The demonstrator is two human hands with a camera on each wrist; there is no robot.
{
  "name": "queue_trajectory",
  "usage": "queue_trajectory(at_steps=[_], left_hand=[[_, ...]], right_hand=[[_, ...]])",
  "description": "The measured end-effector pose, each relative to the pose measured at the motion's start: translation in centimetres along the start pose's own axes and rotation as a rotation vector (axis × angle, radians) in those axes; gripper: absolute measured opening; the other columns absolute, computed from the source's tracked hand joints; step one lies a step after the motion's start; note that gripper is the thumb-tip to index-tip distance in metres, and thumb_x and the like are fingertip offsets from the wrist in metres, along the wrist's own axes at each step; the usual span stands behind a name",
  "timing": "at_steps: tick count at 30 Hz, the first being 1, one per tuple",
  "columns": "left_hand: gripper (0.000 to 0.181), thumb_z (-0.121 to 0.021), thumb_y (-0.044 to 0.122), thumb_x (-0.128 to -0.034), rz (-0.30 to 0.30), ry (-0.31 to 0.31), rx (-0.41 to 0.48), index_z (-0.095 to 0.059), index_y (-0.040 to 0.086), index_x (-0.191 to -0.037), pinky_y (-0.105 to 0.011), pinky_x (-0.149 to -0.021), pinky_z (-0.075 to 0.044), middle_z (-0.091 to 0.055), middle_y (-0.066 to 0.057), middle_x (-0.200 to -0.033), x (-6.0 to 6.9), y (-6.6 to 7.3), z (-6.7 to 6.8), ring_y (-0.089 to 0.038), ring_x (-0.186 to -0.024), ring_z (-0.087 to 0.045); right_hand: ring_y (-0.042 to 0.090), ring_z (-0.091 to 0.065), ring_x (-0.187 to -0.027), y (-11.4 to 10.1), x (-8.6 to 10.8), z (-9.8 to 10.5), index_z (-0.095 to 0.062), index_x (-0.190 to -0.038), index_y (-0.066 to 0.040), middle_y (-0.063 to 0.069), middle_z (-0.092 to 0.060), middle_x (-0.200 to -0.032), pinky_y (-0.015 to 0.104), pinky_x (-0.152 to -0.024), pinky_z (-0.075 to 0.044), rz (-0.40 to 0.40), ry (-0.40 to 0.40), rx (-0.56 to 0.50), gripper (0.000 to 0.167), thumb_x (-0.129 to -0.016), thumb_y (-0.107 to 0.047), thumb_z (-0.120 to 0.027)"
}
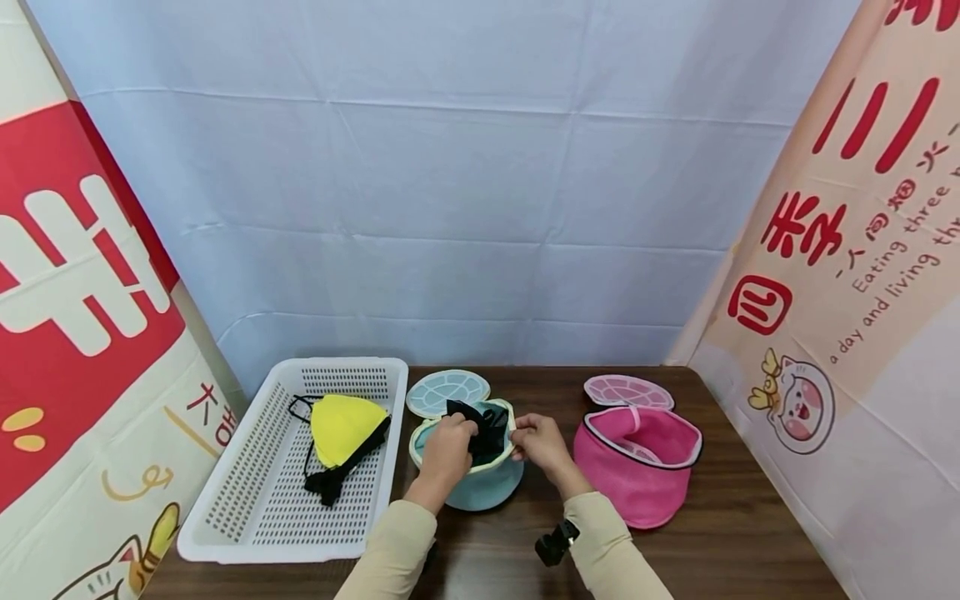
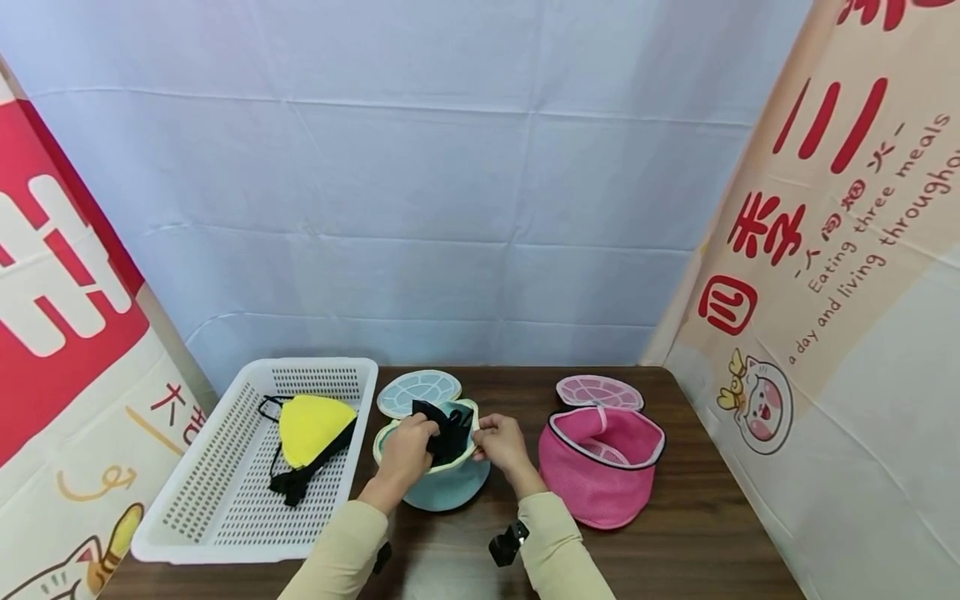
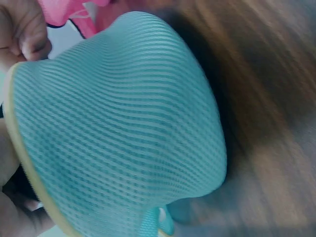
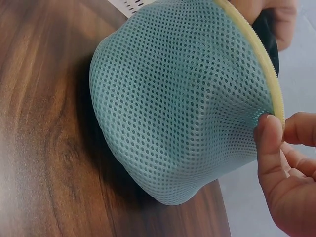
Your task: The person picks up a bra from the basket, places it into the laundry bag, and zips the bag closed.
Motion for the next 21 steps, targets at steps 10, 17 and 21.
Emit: queue_trajectory(at_steps=[10,17,21], left_hand=[[0.023,-0.078,0.007,-0.0691,0.081,-0.173,0.139,-0.069,0.008,-0.091,-0.032,-0.069,-0.05,-0.057,-0.005,-0.087,0.0,0.0,-0.3,-0.022,-0.081,-0.058],[0.03,-0.067,0.016,-0.0802,0.156,-0.352,0.537,-0.067,0.004,-0.107,-0.039,-0.08,-0.046,-0.062,-0.008,-0.104,0.1,-0.5,-0.4,-0.025,-0.095,-0.057],[0.029,-0.066,0.014,-0.0815,0.149,-0.308,0.453,-0.067,0.002,-0.108,-0.04,-0.078,-0.046,-0.061,-0.011,-0.103,-0.2,-0.4,-0.2,-0.028,-0.093,-0.055]], right_hand=[[0.015,-0.054,-0.051,-0.3,0.2,-0.1,-0.052,-0.104,0.018,0.018,-0.061,-0.076,0.027,-0.05,-0.05,0.019,-0.007,0.002,0.021,-0.085,0.007,-0.055],[0.016,-0.055,-0.052,-0.4,0.4,0.0,-0.052,-0.102,0.018,0.013,-0.061,-0.072,0.028,-0.051,-0.05,0.026,-0.019,0.0,0.02,-0.085,0.009,-0.051],[0.017,-0.055,-0.052,-1.3,0.9,-0.1,-0.051,-0.102,0.02,0.016,-0.061,-0.073,0.029,-0.052,-0.05,0.026,-0.039,-0.018,0.021,-0.084,0.011,-0.05]])
Point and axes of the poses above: each hand's wrist, its own x-axis away from the middle knuckle, its own z-axis out of the back of the hand, y = z × x, the point moved 6 cm from there along -x, towards the middle knuckle
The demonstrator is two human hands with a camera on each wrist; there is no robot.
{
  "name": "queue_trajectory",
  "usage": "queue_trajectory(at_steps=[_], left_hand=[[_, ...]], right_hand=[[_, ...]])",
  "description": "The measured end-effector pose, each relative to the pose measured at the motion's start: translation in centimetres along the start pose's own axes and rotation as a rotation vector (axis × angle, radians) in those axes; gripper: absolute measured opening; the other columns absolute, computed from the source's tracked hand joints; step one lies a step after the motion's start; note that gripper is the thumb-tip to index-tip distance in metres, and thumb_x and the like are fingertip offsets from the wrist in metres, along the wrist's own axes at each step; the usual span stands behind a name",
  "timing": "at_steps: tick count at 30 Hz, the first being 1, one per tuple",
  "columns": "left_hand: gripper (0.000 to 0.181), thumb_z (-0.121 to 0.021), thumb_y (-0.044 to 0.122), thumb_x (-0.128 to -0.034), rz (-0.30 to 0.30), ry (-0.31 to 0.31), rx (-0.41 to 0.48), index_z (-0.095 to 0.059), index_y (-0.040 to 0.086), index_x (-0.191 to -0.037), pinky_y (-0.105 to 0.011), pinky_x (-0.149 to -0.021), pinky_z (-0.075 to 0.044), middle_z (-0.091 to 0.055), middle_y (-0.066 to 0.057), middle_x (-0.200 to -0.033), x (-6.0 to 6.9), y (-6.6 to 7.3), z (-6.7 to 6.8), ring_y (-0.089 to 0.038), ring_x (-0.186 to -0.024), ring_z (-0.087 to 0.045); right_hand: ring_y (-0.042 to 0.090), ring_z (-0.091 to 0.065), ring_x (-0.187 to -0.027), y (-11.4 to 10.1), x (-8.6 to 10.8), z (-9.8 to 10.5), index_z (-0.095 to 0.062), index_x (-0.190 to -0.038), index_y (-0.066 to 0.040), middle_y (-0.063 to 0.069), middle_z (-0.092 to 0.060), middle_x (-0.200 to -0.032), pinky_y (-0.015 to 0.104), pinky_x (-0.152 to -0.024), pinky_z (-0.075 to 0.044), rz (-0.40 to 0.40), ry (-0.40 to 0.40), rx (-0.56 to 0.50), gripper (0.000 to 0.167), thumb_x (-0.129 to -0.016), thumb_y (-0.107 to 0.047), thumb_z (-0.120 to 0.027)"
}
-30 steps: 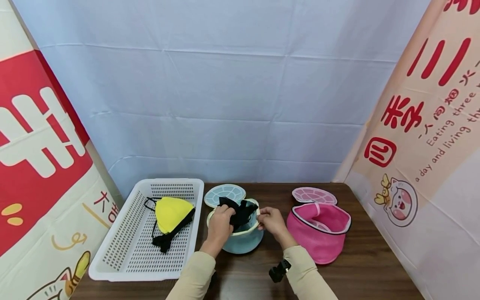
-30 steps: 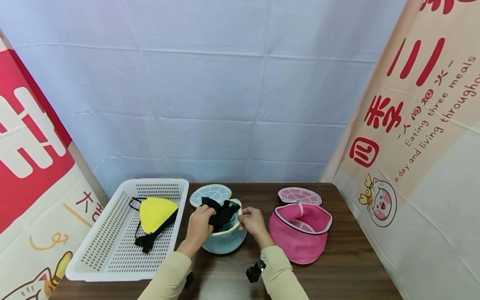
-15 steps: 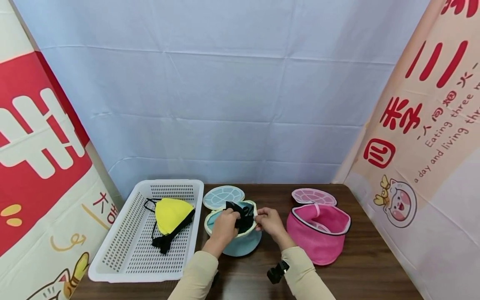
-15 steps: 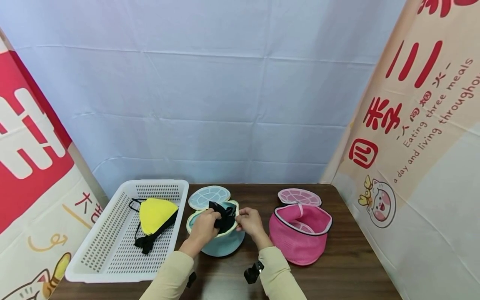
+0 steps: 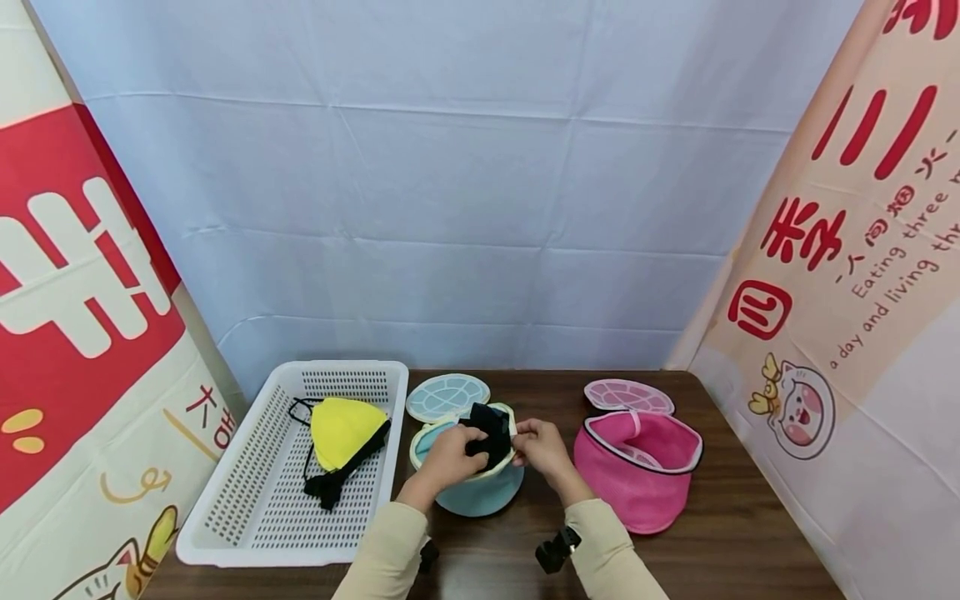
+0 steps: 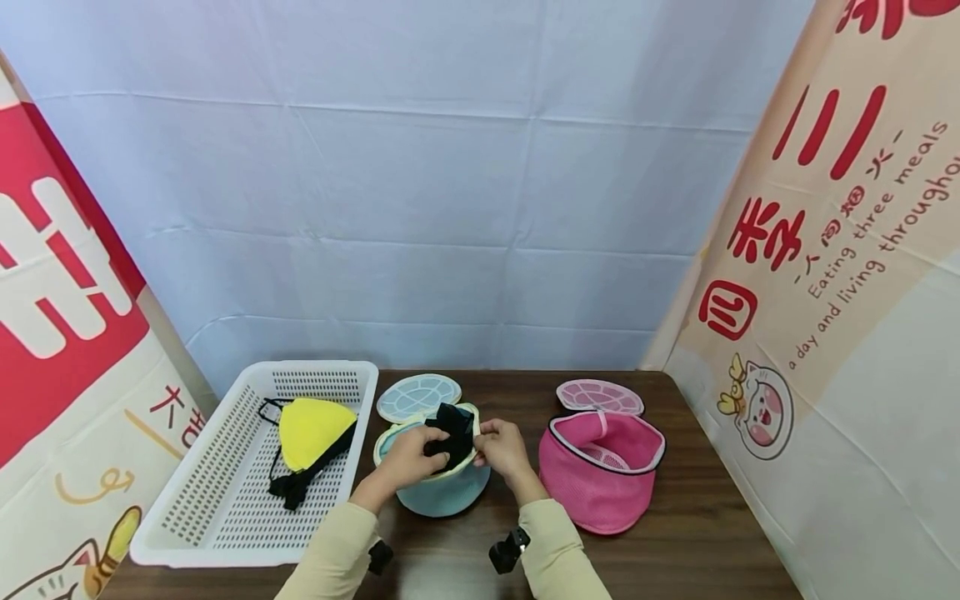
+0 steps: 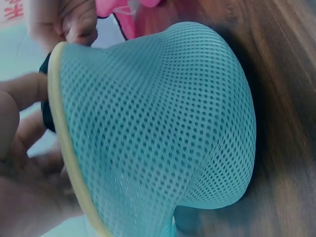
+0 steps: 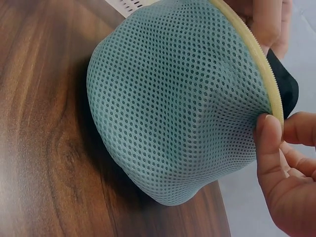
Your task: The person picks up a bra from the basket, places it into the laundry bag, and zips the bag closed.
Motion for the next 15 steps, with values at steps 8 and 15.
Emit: queue_trajectory(at_steps=[8,15], left_hand=[[0.028,-0.07,0.013,-0.0779,0.02,-0.02,-0.175,-0.069,0.007,-0.106,-0.041,-0.081,-0.045,-0.062,-0.01,-0.101,-0.7,0.1,-1.1,-0.03,-0.097,-0.054],[0.029,-0.069,0.011,-0.0795,0.026,-0.107,-0.158,-0.068,0.006,-0.108,-0.039,-0.086,-0.044,-0.064,-0.008,-0.103,-1.0,0.1,-1.3,-0.028,-0.101,-0.054]], right_hand=[[0.018,-0.056,-0.055,-1.9,1.3,-0.3,-0.05,-0.103,0.022,0.022,-0.06,-0.076,0.035,-0.057,-0.052,0.011,-0.013,0.031,0.022,-0.085,0.01,-0.05],[0.018,-0.056,-0.055,-1.8,1.3,-0.1,-0.05,-0.103,0.021,0.021,-0.06,-0.076,0.038,-0.058,-0.053,0.011,-0.014,0.03,0.021,-0.086,0.01,-0.051]])
Point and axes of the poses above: each hand's wrist, its own x-axis away from the middle knuckle, its own z-axis out of the back of the hand, y = z × x, the point moved 6 cm from there along -x, towards the middle knuckle
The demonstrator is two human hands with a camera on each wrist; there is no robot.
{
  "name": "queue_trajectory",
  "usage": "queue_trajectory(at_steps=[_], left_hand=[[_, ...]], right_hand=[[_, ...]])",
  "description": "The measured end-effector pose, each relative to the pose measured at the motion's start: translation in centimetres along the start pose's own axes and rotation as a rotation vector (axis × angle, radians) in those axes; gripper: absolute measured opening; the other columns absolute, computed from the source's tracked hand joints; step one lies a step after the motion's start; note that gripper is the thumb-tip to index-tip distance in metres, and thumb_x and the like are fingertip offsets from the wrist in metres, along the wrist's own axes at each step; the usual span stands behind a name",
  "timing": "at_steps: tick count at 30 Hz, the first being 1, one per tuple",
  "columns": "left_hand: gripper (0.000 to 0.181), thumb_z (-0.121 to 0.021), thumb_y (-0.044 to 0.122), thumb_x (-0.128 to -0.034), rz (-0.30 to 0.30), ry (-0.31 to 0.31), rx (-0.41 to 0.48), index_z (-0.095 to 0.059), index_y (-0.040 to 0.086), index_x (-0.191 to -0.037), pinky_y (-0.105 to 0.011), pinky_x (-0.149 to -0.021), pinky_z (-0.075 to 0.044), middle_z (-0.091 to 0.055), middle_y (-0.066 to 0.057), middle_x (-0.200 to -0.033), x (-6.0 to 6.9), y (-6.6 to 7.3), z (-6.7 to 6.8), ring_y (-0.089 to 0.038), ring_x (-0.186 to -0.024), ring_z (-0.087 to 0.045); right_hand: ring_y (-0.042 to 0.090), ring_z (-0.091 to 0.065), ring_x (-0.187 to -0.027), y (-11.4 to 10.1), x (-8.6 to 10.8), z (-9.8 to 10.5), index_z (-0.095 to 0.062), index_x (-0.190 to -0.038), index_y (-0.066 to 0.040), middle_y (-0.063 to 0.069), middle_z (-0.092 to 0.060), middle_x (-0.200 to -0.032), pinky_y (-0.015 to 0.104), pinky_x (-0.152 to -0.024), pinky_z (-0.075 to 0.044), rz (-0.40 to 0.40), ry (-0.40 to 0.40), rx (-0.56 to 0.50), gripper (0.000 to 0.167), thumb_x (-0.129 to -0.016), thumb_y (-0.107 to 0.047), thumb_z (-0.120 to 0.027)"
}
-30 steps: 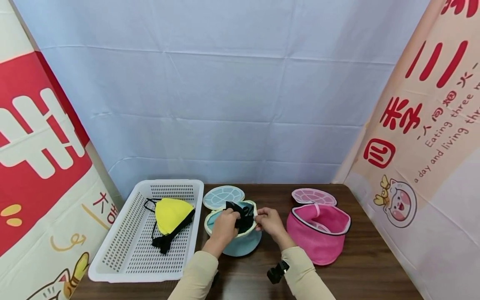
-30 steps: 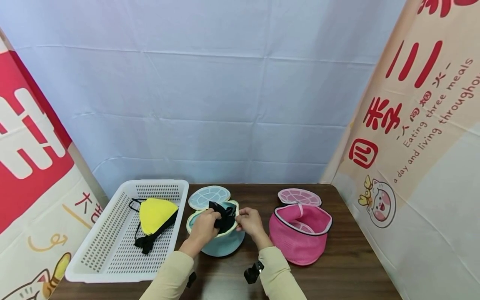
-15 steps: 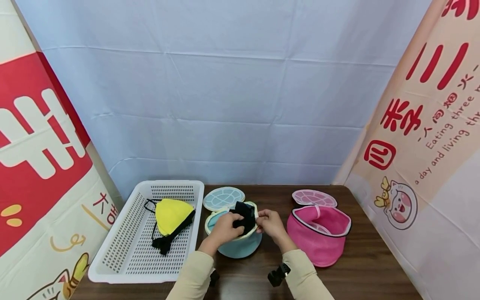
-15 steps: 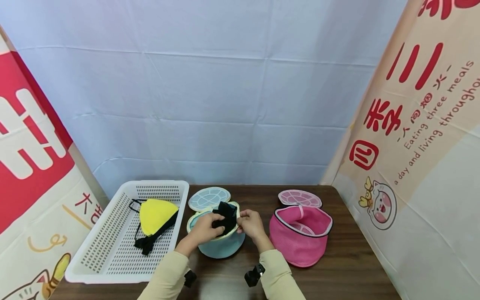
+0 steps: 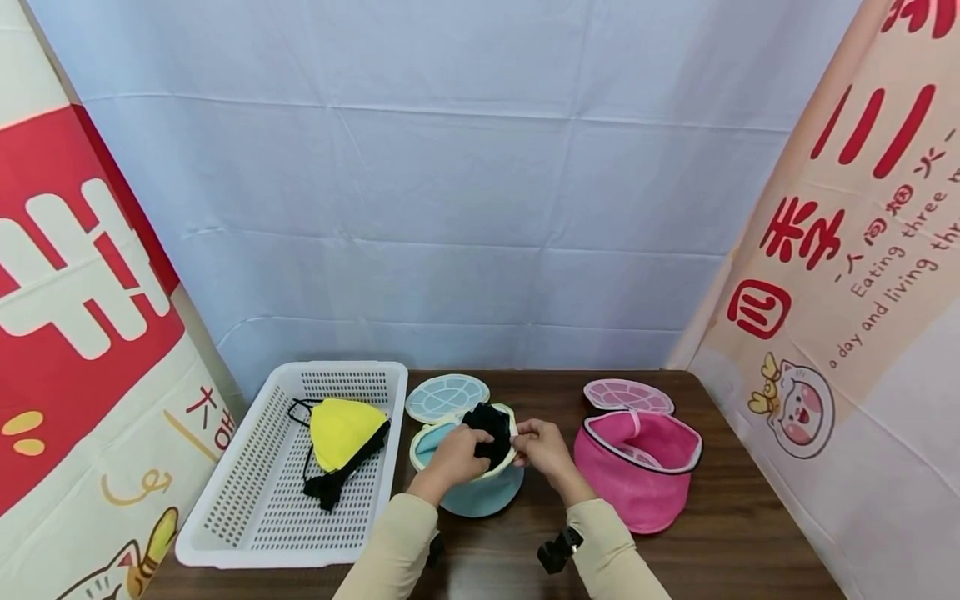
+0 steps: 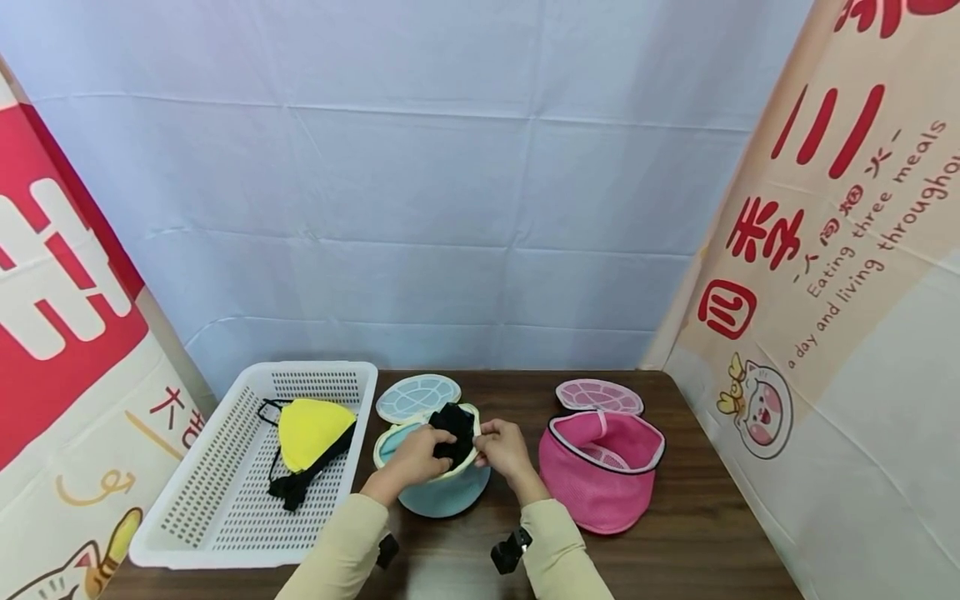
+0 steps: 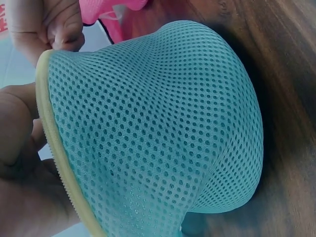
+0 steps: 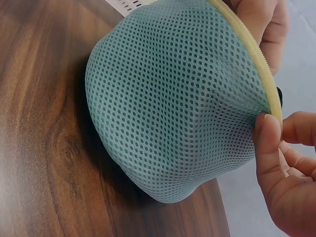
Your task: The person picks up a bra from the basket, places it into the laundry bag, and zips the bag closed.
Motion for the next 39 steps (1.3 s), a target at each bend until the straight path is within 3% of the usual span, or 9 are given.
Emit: queue_trajectory(at_steps=[9,15,21,28,35,39], left_hand=[[0.03,-0.066,0.008,-0.0764,-0.042,-0.064,0.002,-0.069,0.004,-0.106,-0.036,-0.085,-0.043,-0.064,-0.009,-0.098,0.0,0.0,-0.4,-0.026,-0.097,-0.052],[0.03,-0.064,0.007,-0.0759,-0.044,-0.131,0.014,-0.07,0.003,-0.105,-0.034,-0.087,-0.041,-0.065,-0.007,-0.097,0.1,0.4,-0.8,-0.023,-0.096,-0.048],[0.034,-0.063,0.005,-0.0761,-0.01,-0.186,0.005,-0.069,0.004,-0.109,-0.034,-0.087,-0.041,-0.064,-0.007,-0.101,0.0,0.7,-1.2,-0.024,-0.1,-0.047],[0.039,-0.062,0.003,-0.076,0.043,-0.228,0.005,-0.067,0.005,-0.114,-0.031,-0.082,-0.042,-0.061,-0.008,-0.109,-0.4,0.7,-1.8,-0.023,-0.1,-0.046],[0.04,-0.065,0.002,-0.0751,0.084,-0.244,-0.047,-0.067,0.008,-0.115,-0.028,-0.082,-0.041,-0.061,-0.006,-0.109,-1.0,0.0,-3.3,-0.021,-0.098,-0.046],[0.04,-0.065,0.006,-0.0765,0.101,-0.259,-0.057,-0.065,0.006,-0.117,-0.03,-0.086,-0.042,-0.061,-0.007,-0.112,-1.2,-0.2,-4.2,-0.022,-0.105,-0.05]], right_hand=[[0.017,-0.056,-0.055,-0.3,0.2,-0.1,-0.05,-0.103,0.022,0.021,-0.06,-0.076,0.036,-0.057,-0.052,-0.002,-0.019,0.009,0.021,-0.086,0.01,-0.051],[0.017,-0.055,-0.053,1.3,-0.8,0.4,-0.052,-0.101,0.02,0.018,-0.061,-0.074,0.037,-0.055,-0.052,0.004,-0.009,0.0,0.019,-0.084,0.01,-0.053],[0.016,-0.055,-0.052,2.3,-1.2,0.7,-0.054,-0.1,0.018,0.01,-0.06,-0.069,0.033,-0.052,-0.051,0.014,0.015,0.016,0.019,-0.084,0.007,-0.054],[0.015,-0.055,-0.052,2.3,-1.2,0.9,-0.054,-0.101,0.019,0.011,-0.061,-0.07,0.031,-0.051,-0.05,0.012,0.008,0.019,0.02,-0.085,0.008,-0.053],[0.015,-0.055,-0.053,2.6,-1.3,1.1,-0.053,-0.103,0.021,0.012,-0.061,-0.071,0.033,-0.052,-0.051,0.004,-0.021,0.004,0.022,-0.086,0.007,-0.052],[0.014,-0.056,-0.052,2.4,-1.0,1.3,-0.053,-0.102,0.021,0.012,-0.061,-0.069,0.031,-0.051,-0.051,0.011,-0.012,0.005,0.021,-0.085,0.008,-0.053]])
Point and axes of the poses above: each hand's wrist, its own x-axis away from the middle knuckle, its own z-axis out of the back of the hand, y = z × x, the point moved 6 cm from there along -x, towards the middle knuckle
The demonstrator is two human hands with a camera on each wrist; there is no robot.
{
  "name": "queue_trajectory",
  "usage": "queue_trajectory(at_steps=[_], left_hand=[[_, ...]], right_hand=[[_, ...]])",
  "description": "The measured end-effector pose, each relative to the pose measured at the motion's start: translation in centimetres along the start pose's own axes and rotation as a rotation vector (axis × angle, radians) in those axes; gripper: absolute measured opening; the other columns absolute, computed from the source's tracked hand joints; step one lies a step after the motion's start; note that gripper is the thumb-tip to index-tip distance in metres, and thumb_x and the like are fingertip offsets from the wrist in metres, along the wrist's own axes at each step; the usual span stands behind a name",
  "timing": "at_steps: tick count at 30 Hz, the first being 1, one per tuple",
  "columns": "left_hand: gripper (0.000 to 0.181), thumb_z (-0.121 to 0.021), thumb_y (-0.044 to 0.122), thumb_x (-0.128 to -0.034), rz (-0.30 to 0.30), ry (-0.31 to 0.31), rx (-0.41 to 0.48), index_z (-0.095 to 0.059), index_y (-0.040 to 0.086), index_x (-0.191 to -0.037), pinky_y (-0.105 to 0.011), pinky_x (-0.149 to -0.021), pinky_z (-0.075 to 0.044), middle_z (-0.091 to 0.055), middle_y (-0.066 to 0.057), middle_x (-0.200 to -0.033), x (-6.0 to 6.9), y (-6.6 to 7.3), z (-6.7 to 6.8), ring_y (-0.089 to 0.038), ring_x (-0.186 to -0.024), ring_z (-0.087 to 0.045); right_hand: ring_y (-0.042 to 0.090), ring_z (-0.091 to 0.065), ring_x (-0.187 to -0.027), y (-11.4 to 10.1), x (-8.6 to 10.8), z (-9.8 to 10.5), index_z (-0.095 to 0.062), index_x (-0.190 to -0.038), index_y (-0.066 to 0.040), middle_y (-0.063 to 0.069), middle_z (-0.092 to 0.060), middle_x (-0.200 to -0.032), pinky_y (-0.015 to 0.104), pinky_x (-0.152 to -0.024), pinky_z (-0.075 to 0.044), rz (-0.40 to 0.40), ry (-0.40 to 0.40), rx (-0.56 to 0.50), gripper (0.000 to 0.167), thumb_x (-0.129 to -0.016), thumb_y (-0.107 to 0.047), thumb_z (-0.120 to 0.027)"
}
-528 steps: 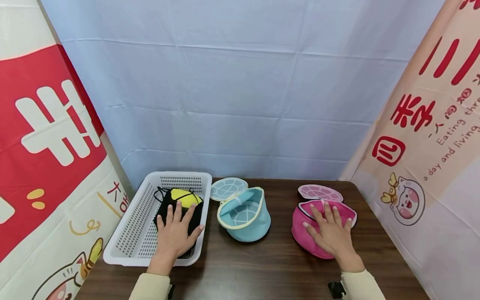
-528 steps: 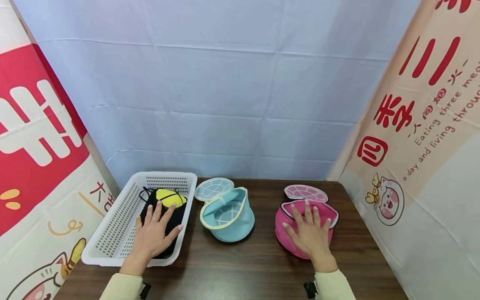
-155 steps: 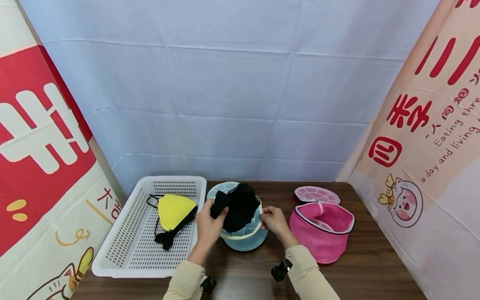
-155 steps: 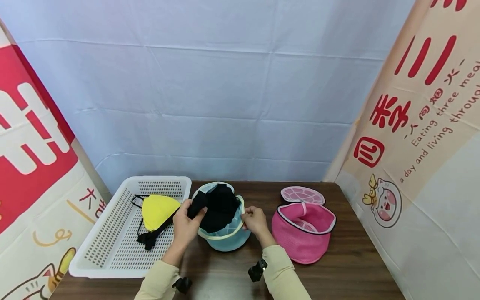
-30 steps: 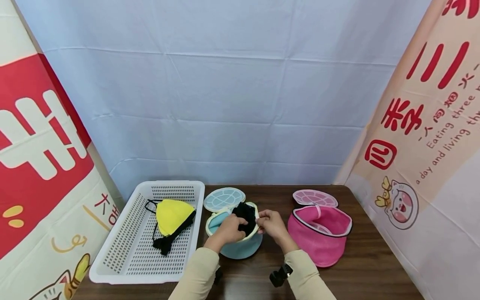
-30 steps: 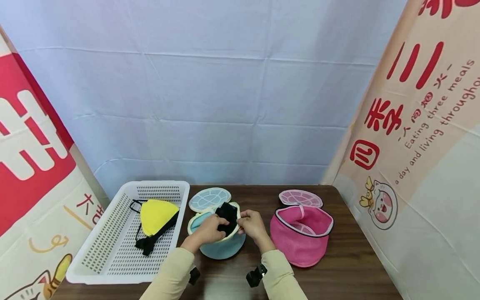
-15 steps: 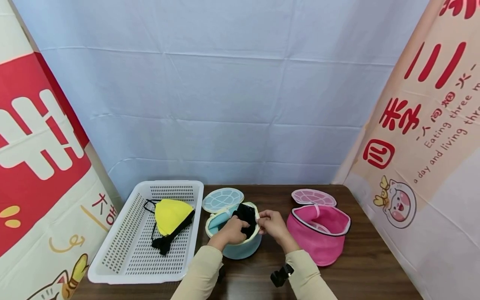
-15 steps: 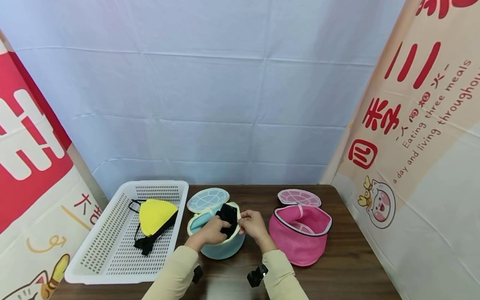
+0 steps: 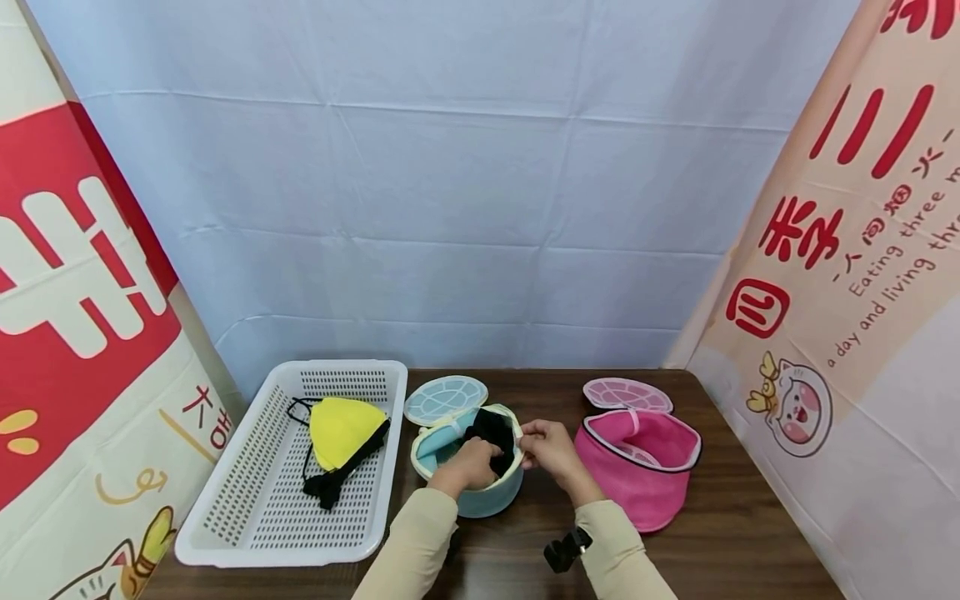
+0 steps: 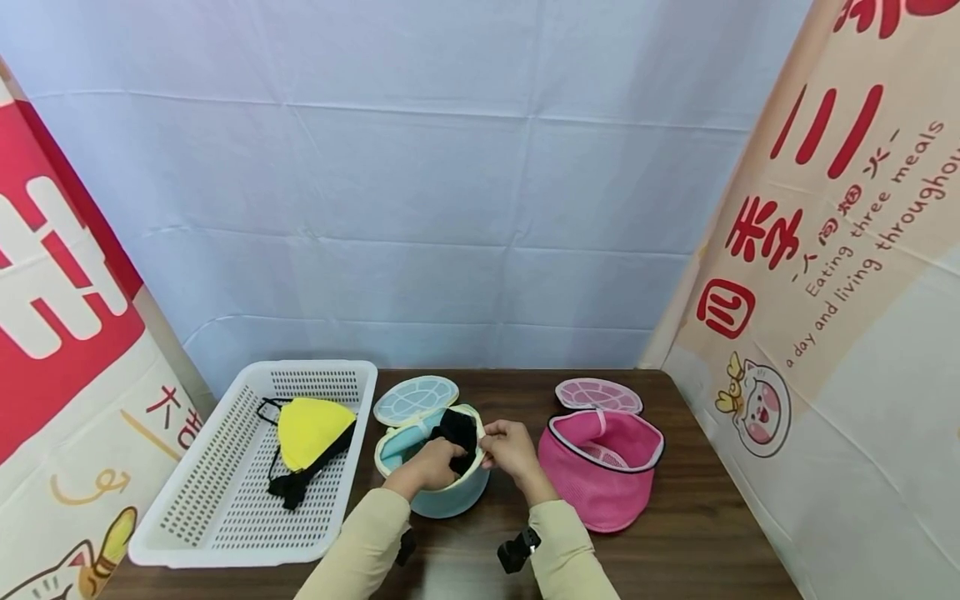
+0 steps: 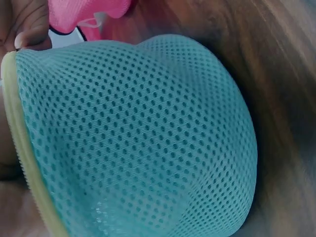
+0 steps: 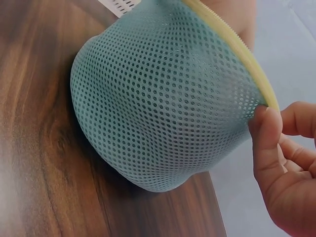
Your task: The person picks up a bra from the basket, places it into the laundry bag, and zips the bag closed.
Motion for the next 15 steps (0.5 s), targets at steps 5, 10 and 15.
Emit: queue_trajectory(at_steps=[5,10,15], left_hand=[[0.04,-0.062,0.013,-0.0817,0.034,-0.059,0.03,-0.061,0.004,-0.121,-0.033,-0.089,-0.043,-0.061,-0.009,-0.115,-0.1,-0.2,-1.2,-0.024,-0.11,-0.053],[0.039,-0.062,0.016,-0.0836,0.053,-0.064,0.05,-0.061,0.003,-0.121,-0.034,-0.09,-0.042,-0.061,-0.01,-0.116,-0.1,-0.4,-1.4,-0.026,-0.111,-0.052],[0.039,-0.062,0.016,-0.0842,0.044,-0.07,0.032,-0.061,0.004,-0.121,-0.033,-0.089,-0.042,-0.061,-0.009,-0.115,-0.1,-0.1,-1.3,-0.024,-0.11,-0.053]], right_hand=[[0.014,-0.055,-0.051,-0.1,0.2,0.2,-0.053,-0.103,0.021,0.01,-0.059,-0.067,0.028,-0.05,-0.05,0.009,-0.004,-0.001,0.023,-0.084,0.007,-0.053],[0.013,-0.055,-0.052,-0.1,0.1,0.1,-0.05,-0.105,0.023,0.008,-0.059,-0.068,0.025,-0.049,-0.049,0.016,-0.021,-0.012,0.026,-0.084,0.006,-0.053],[0.013,-0.055,-0.052,0.2,0.0,0.3,-0.051,-0.104,0.022,0.008,-0.059,-0.067,0.025,-0.049,-0.049,0.013,-0.01,-0.003,0.025,-0.085,0.006,-0.053]])
Point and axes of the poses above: each hand's wrist, its own x-axis away from the middle knuckle, its own z-axis out of the back of the hand, y = z × x, the point moved 6 cm from there along -x, towards the middle knuckle
